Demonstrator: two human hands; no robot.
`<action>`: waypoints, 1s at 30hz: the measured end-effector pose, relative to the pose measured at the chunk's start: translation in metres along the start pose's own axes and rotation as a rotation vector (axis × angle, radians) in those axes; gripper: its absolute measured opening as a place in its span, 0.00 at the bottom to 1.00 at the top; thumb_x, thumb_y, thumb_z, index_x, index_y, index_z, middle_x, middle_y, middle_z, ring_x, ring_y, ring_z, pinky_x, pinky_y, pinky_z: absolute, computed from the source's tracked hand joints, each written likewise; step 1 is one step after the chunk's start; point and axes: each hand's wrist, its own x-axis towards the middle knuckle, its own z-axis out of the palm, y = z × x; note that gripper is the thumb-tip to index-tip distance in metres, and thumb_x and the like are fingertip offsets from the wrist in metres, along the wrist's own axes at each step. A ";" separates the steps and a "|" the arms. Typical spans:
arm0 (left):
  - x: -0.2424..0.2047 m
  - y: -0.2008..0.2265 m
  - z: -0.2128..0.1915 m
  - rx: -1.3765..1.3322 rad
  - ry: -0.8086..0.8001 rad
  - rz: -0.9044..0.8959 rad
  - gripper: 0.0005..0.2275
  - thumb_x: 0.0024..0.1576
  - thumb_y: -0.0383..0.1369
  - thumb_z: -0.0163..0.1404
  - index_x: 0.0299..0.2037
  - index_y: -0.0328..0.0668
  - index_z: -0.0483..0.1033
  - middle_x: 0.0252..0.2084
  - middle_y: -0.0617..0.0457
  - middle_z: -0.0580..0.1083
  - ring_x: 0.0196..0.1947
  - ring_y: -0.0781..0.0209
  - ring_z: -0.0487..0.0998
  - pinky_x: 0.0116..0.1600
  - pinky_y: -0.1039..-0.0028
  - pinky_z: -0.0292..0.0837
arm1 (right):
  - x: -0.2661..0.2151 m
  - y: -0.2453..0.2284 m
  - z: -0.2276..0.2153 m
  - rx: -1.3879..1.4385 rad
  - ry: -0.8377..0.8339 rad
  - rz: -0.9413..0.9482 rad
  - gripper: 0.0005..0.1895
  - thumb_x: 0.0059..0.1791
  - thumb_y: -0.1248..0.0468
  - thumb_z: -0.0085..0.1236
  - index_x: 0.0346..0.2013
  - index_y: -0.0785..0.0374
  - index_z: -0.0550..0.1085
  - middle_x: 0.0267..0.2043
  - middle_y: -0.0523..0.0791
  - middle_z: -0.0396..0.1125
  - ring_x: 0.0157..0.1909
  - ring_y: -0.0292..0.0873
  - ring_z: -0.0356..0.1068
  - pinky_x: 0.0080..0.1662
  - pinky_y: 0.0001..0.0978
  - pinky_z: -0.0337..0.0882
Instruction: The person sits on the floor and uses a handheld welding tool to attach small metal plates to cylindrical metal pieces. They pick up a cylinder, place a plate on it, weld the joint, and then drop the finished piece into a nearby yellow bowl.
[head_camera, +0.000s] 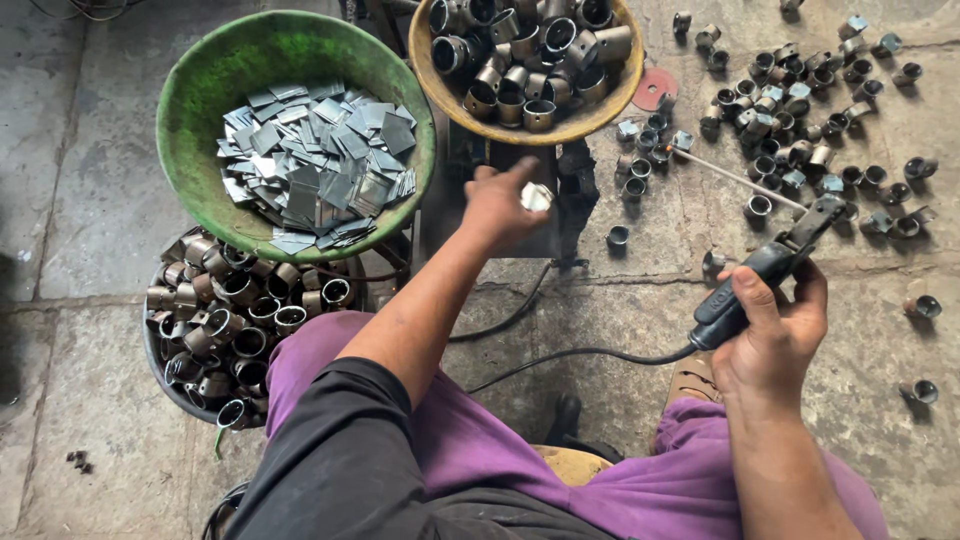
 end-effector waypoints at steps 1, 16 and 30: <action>-0.001 0.005 -0.002 0.060 -0.058 0.092 0.35 0.41 0.44 0.65 0.64 0.59 0.72 0.53 0.47 0.77 0.58 0.42 0.69 0.61 0.57 0.63 | -0.001 -0.001 0.000 0.017 -0.005 0.012 0.29 0.54 0.71 0.66 0.65 0.65 0.62 0.46 0.49 0.69 0.44 0.43 0.74 0.46 0.34 0.78; 0.068 0.018 -0.012 -0.443 0.224 0.087 0.22 0.50 0.42 0.61 0.53 0.43 0.78 0.66 0.38 0.64 0.60 0.45 0.73 0.63 0.64 0.70 | 0.006 -0.013 0.001 0.013 0.114 0.052 0.23 0.54 0.67 0.61 0.61 0.61 0.63 0.40 0.49 0.68 0.34 0.44 0.71 0.35 0.40 0.75; 0.192 -0.022 -0.053 0.351 0.169 -0.048 0.18 0.45 0.30 0.58 0.48 0.46 0.80 0.73 0.43 0.55 0.56 0.40 0.69 0.53 0.53 0.68 | 0.012 0.000 0.010 -0.016 0.147 0.127 0.19 0.53 0.66 0.58 0.56 0.63 0.64 0.38 0.49 0.68 0.32 0.45 0.69 0.35 0.40 0.74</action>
